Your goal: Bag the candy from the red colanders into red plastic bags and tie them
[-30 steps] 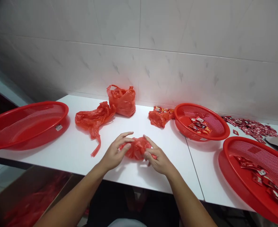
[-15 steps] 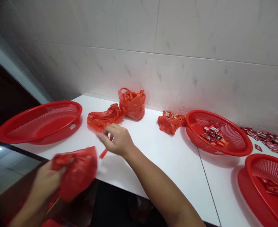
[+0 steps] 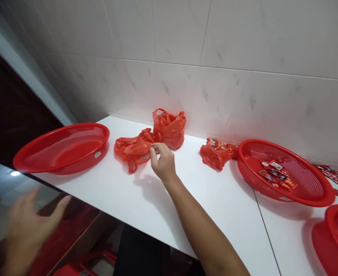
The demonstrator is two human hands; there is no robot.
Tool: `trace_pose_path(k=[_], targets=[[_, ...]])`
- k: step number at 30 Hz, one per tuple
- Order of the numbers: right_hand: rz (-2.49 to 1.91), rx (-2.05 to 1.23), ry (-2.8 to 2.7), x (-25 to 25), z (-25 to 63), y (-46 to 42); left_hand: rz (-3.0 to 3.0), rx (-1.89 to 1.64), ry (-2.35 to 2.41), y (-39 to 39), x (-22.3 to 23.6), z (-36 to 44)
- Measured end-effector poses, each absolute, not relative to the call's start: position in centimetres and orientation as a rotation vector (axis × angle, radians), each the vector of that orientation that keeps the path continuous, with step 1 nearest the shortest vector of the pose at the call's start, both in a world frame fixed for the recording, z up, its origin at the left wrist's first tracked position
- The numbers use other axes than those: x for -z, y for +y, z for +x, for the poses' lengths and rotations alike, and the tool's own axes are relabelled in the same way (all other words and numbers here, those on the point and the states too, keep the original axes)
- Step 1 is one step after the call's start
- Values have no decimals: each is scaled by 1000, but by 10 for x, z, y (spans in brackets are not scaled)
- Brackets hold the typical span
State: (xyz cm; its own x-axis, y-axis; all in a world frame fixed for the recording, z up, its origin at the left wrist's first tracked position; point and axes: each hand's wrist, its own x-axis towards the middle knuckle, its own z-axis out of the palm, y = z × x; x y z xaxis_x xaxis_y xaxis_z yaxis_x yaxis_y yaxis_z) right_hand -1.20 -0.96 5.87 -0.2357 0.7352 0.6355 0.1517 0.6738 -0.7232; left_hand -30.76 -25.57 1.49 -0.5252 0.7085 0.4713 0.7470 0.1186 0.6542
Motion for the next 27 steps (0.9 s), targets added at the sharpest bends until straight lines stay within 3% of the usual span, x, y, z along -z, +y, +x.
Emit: trace_pose_path(k=[3, 8, 11, 14, 16, 21, 27], targets=[[-524, -691, -1724, -53, 40, -27, -1600, 1252, -2087, -210, -11, -244], [-418, -666, -1981, -29, 139, -66, -2098, 1430, -1556, -148, -26, -154], [-497, -688, -2008, -23, 186, -86, -2652, 1019, -1432, -118, -33, -116], [-621, -731, -1967, -20, 224, -104, -2951, 390, -1503, -95, -23, -91], [-700, -779, -1951, -17, 247, -116, -2936, 210, -1602, -87, -10, -83], [-842, -894, -1982, -1, 286, -142, -2863, 4, -1887, -93, 7, -89], [-1049, -679, -2167, 2, 306, -137, -2773, 23, -1967, -96, -5, -90]])
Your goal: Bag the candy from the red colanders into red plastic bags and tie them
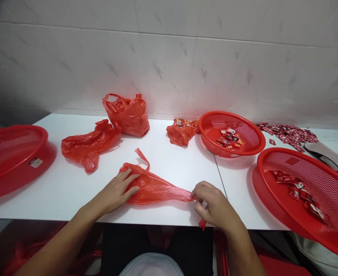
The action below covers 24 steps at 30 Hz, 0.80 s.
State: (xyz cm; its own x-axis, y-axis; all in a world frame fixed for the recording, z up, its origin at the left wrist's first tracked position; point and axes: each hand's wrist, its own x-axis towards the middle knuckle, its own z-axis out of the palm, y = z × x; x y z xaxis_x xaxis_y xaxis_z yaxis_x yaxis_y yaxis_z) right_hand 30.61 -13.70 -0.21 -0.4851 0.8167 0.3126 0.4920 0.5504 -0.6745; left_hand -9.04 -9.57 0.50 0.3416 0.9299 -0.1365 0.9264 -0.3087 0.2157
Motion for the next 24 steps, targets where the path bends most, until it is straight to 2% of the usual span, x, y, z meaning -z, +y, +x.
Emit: trace_pose_path(k=[5, 8, 12, 16, 18, 21, 24], targets=[[-1030, -360, -2207, -23, 317, -122, 2554, -70, 1878, -86, -11, -84], [-989, -263, -2039, -40, 321, -118, 2592, -286, 1913, -83, -6, -80], [-923, -541, -1716, -51, 309, -118, 2640, -666, 1829, -81, 17, -71], [-1240, -858, -1807, -42, 265, -121, 2705, -773, 1719, -80, 42, -54], [-1347, -904, -1949, -31, 240, -123, 2745, -899, 1634, -79, 47, -46], [-1285, -953, -2019, -15, 215, -124, 2714, -1180, 1405, -83, 52, -37], [-1190, -964, -1912, 0, 203, -123, 2361, -1208, 1166, -99, 59, -30]])
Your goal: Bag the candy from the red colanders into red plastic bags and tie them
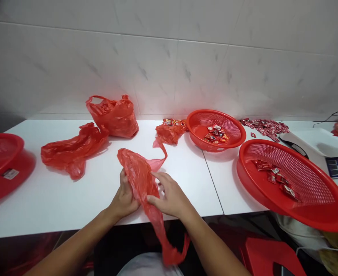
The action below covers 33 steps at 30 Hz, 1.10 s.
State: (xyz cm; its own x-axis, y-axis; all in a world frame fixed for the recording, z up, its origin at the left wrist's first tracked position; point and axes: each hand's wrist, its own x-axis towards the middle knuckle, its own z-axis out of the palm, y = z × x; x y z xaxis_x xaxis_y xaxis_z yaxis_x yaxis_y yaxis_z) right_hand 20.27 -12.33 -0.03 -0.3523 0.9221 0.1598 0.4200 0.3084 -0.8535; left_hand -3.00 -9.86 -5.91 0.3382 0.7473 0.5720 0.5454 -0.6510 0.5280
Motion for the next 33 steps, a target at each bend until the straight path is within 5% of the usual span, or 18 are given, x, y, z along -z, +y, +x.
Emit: trace_pose_path(k=[5, 9, 18, 24, 27, 33], targets=[[-1178, -905, -2083, 15, 185, -125, 1046, -1127, 650, -129, 62, -13], [-1233, -527, -2306, 8, 182, -135, 613, -1038, 479, -120, 30, -1], [-1423, -69, -1400, -15, 246, -111, 960, -714, 779, -71, -23, 5], [-1770, -667, -1315, 22, 294, -75, 1816, -290, 1404, -21, -15, 3], [-1764, -521, -1256, 23, 304, -93, 2054, -274, 1839, -2, -14, 4], [-1525, -355, -1323, -46, 376, -136, 2184, -213, 1905, 7, -13, 16]])
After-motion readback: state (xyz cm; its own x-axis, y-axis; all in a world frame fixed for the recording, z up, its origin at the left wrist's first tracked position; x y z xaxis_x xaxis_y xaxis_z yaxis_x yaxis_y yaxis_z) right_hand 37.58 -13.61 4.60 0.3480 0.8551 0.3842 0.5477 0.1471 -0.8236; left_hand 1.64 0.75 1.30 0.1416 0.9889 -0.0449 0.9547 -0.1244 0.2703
